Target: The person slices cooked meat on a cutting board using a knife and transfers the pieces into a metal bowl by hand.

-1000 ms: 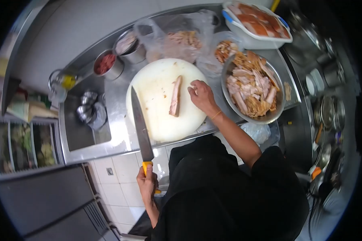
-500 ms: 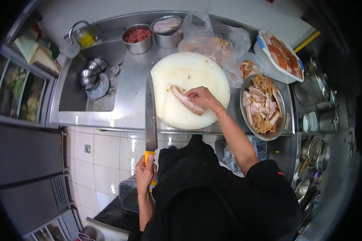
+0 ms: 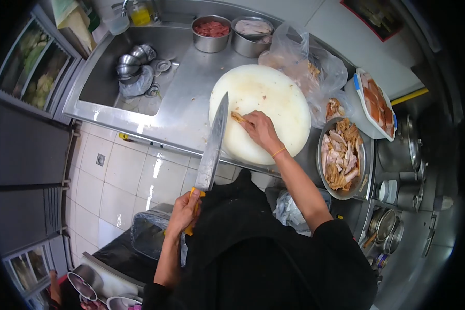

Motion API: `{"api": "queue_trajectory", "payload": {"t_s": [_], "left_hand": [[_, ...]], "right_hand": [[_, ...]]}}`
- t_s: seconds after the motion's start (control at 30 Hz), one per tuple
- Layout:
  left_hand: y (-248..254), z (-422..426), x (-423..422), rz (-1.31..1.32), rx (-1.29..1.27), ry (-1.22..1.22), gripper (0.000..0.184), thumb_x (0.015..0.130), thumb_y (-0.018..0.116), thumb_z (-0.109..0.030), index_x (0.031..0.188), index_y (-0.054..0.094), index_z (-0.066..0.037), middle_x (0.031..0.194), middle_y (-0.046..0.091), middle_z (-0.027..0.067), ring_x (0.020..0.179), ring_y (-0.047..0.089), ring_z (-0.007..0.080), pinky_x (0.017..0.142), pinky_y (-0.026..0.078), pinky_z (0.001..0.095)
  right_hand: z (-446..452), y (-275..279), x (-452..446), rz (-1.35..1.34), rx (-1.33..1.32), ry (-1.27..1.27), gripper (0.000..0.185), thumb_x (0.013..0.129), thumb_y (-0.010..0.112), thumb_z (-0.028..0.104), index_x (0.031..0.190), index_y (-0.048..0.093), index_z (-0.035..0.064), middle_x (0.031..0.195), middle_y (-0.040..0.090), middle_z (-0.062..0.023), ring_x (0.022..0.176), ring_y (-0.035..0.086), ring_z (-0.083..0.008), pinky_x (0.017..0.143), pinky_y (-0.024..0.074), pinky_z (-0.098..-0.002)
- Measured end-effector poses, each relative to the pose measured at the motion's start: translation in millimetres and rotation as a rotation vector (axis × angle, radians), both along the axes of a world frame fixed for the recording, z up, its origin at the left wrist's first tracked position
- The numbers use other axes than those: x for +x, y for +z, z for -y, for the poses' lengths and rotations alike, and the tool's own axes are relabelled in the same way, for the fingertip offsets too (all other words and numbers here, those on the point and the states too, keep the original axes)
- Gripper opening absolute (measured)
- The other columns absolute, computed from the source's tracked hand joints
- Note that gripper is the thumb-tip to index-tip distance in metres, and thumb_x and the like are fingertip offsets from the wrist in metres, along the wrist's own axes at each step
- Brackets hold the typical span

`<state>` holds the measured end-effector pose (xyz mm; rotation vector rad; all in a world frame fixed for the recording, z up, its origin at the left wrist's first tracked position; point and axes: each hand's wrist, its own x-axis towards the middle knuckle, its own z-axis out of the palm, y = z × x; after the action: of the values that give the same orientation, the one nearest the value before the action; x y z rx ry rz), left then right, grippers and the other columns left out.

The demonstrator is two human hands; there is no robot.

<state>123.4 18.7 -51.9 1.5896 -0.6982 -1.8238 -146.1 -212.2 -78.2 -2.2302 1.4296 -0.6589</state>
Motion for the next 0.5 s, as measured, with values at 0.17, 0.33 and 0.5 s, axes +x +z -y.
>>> {"api": "queue_trajectory", "payload": {"t_s": [0.17, 0.33, 0.5], "left_hand": [[13, 0, 2, 0.006, 0.044, -0.067, 0.048, 0.105, 0.051, -0.051, 0.085, 0.054, -0.008, 0.056, 0.045, -0.0016, 0.04, 0.039, 0.0075, 0.037, 0.031, 0.0258], [10, 3, 12, 0.072, 0.006, -0.12, 0.047, 0.106, 0.05, -0.049, 0.091, 0.059, -0.004, 0.06, 0.044, -0.0034, 0.044, 0.039, 0.0058, 0.039, 0.03, 0.025], [18, 13, 20, 0.21, 0.006, -0.223, 0.05, 0.107, 0.05, -0.049, 0.096, 0.061, -0.002, 0.061, 0.043, -0.0039, 0.046, 0.04, 0.0057, 0.039, 0.031, 0.0258]], "right_hand": [[-3, -8, 2, 0.009, -0.08, -0.036, 0.014, 0.086, 0.072, 0.008, 0.098, 0.075, -0.0003, 0.088, 0.069, -0.0153, 0.086, 0.065, -0.0333, 0.08, 0.0529, -0.0406], [-2, -15, 3, 0.024, -0.127, -0.044, 0.012, 0.086, 0.071, 0.005, 0.095, 0.075, -0.0002, 0.087, 0.069, -0.0158, 0.087, 0.065, -0.0341, 0.08, 0.0535, -0.0416], [-4, -15, 4, 0.048, -0.125, -0.042, 0.011, 0.086, 0.071, 0.004, 0.095, 0.074, -0.0001, 0.088, 0.069, -0.0159, 0.088, 0.065, -0.0341, 0.08, 0.0541, -0.0422]]}}
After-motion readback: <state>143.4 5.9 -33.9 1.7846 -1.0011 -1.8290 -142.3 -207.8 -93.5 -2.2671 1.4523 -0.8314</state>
